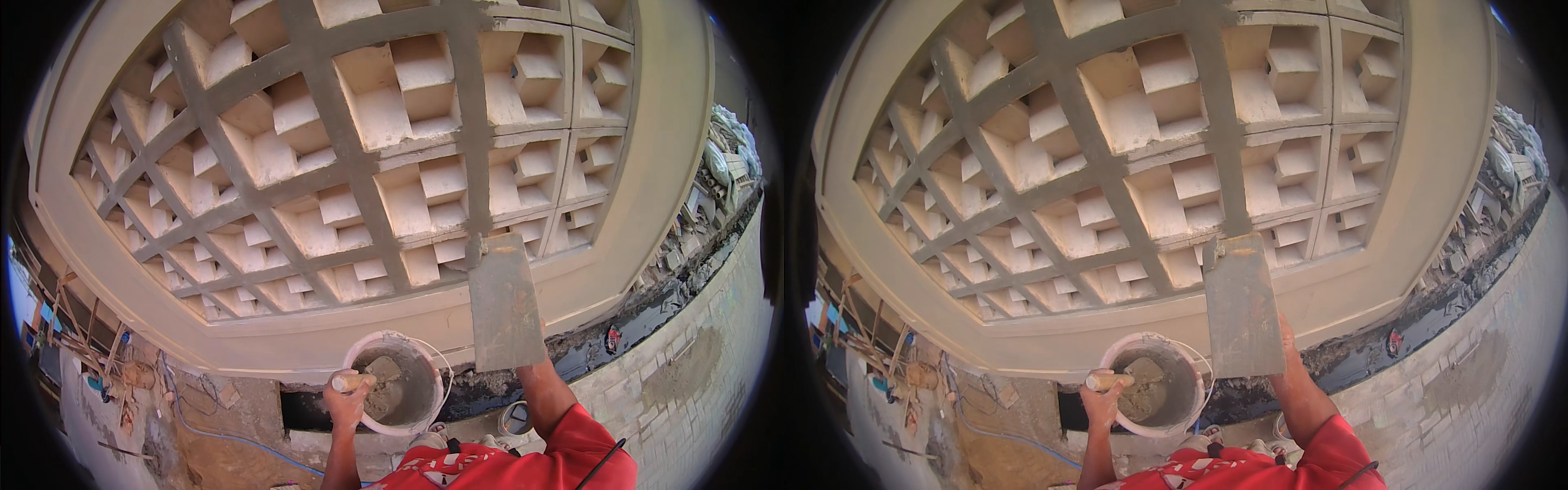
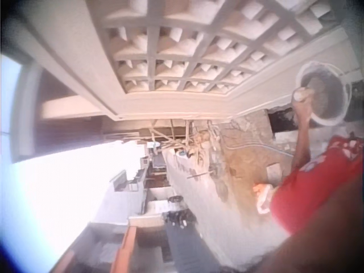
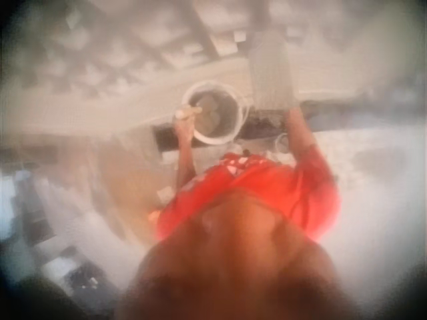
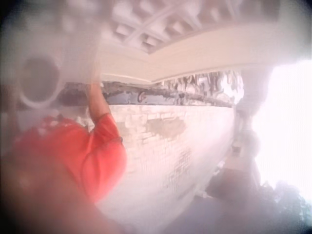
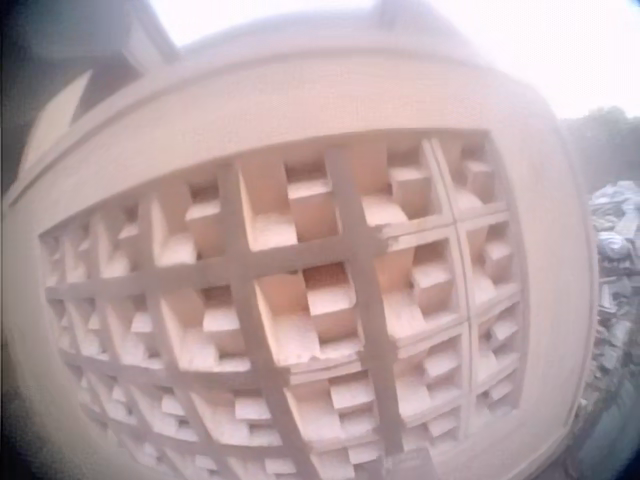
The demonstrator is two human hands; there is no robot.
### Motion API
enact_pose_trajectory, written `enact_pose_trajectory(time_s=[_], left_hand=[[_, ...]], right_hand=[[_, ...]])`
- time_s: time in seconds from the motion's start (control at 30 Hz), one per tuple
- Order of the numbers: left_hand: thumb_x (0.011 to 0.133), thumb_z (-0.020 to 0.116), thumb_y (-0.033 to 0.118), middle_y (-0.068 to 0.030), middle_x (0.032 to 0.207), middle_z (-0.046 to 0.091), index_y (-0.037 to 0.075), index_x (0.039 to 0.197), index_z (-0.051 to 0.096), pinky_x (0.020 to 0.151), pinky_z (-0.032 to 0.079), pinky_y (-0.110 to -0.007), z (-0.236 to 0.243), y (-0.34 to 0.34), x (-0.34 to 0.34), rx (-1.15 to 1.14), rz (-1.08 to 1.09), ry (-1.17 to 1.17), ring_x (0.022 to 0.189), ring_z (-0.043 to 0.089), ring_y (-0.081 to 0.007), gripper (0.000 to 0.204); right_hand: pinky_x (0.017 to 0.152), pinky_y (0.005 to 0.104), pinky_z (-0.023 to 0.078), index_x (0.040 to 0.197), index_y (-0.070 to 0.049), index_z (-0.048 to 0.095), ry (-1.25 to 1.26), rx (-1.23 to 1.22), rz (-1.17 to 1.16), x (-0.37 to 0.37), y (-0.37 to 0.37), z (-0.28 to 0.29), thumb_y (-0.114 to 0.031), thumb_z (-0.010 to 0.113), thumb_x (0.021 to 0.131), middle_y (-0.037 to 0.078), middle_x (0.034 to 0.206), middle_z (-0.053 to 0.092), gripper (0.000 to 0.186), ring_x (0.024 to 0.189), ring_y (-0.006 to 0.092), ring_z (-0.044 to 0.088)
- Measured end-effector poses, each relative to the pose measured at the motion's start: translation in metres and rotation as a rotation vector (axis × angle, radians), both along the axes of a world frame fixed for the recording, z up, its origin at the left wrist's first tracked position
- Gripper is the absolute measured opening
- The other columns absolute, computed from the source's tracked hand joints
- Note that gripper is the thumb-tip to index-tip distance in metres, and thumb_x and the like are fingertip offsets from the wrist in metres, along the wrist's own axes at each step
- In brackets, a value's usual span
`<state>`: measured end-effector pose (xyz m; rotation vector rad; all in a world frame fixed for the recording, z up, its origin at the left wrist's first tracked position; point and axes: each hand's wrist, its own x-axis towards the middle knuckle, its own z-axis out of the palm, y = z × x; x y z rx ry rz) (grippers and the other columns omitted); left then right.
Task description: The person applies plaster to a decorative ceiling grid using a trowel and a bucket. They repeatedly scoop plaster and smooth it into the recessed sections of the ceiling pattern.
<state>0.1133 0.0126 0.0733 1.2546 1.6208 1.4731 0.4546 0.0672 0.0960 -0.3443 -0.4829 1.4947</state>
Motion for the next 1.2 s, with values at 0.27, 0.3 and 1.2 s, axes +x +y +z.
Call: enact_pose_trajectory(time_s=[0.27,0.3,1.2], left_hand=[[0.069,0.076,-0.004,-0.0074,0.086,0.064,-0.002,0.095,0.062,0.074,0.052,-0.030,-0.022,-0.001,-0.079,-0.056,0.064,-0.027,0.078,0.062,-0.0159,0.030],[0.070,0.075,-0.005,-0.0077,0.087,0.064,-0.002,0.095,0.061,0.074,0.052,-0.030,-0.030,-0.001,-0.088,-0.038,0.077,0.002,0.078,0.063,-0.0161,0.029],[0.070,0.072,-0.008,-0.0081,0.091,0.061,-0.003,0.095,0.060,0.079,0.050,-0.031,-0.052,0.008,-0.120,0.000,0.249,-0.050,0.081,0.059,-0.0162,0.028]], right_hand=[[0.083,0.0337,0.055,0.134,-0.003,0.045,0.039,0.310,0.010,-0.048,0.047,0.090,-0.019,0.075,0.082,0.008,0.116,0.061,0.062,0.099,0.0184,0.063],[0.084,0.0343,0.055,0.134,-0.003,0.044,0.016,0.333,0.005,-0.051,0.054,0.098,-0.016,0.076,0.081,0.008,0.117,0.061,0.063,0.100,0.0184,0.063],[0.072,0.0399,0.046,0.136,-0.015,0.050,-1.845,0.475,-1.189,-0.049,0.153,0.154,-0.004,0.068,0.076,0.010,0.089,0.051,0.064,0.082,0.0292,0.054]])
